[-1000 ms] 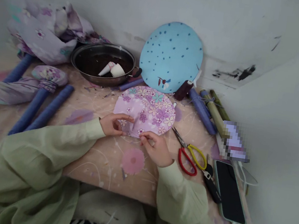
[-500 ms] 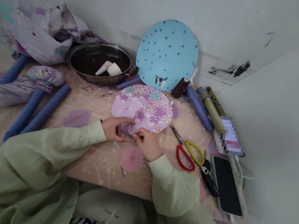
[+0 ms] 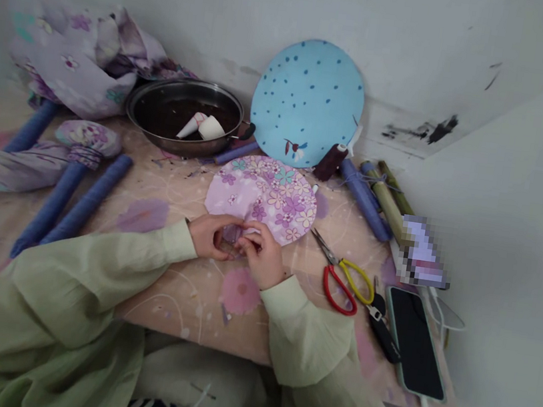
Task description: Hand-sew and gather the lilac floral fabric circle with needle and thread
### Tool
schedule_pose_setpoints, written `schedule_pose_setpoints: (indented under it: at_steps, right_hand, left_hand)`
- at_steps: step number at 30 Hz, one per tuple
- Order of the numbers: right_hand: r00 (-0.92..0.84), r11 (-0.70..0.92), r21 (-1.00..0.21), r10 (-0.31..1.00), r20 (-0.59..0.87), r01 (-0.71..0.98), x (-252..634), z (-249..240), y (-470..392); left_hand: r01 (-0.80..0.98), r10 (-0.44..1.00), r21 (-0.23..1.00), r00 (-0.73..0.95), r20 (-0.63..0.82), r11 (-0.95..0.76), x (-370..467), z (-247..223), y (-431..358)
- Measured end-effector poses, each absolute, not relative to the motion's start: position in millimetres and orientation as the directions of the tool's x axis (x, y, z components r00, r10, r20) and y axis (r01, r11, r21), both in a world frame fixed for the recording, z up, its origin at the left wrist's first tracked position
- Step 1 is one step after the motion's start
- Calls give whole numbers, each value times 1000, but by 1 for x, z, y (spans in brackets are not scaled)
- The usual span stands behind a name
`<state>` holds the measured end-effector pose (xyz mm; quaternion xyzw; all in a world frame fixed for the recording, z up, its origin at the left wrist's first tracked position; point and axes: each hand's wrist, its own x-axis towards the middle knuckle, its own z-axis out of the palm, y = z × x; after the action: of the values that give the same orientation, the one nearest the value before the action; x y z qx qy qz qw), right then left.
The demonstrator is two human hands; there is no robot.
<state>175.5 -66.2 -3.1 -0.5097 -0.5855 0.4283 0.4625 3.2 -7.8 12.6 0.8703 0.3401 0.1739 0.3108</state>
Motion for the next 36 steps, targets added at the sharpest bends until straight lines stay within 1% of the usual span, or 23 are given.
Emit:
schedule_pose_setpoints:
  at_steps: [3, 6, 12, 16, 20, 27, 32, 36]
  right_hand:
    - [-62, 129, -979, 991, 121, 159, 175, -3, -66]
    - [-53, 148, -977, 988, 142, 152, 175, -4, -65]
    - [65, 186, -952, 976, 207, 245, 181, 1, -67]
    - [180, 138, -949, 964, 194, 283, 187, 4, -71]
    - [230, 89, -955, 960, 157, 282, 194, 3, -77]
    - [254, 42, -962, 961, 112, 268, 208, 2, -87]
    - [238, 10, -972, 969, 68, 235, 211, 0, -93]
    - [231, -1, -979, 972, 47, 204, 213, -3, -96]
  left_hand:
    - [492, 697, 646, 712, 88, -583, 4, 14, -8]
    - [491, 693, 643, 715, 87, -588, 4, 15, -8]
    - [444, 667, 633, 728, 157, -634, 2, 12, -9]
    - [474, 641, 544, 750, 163, -692, 0, 13, -10]
    - [483, 609, 462, 774, 172, -744, -3, 17, -8]
    - [495, 570, 354, 809, 145, -793, -11, 18, -8]
    - [532, 583, 280, 800, 143, -799, -13, 16, -12]
    - [537, 580, 261, 803, 133, -803, -13, 13, -13]
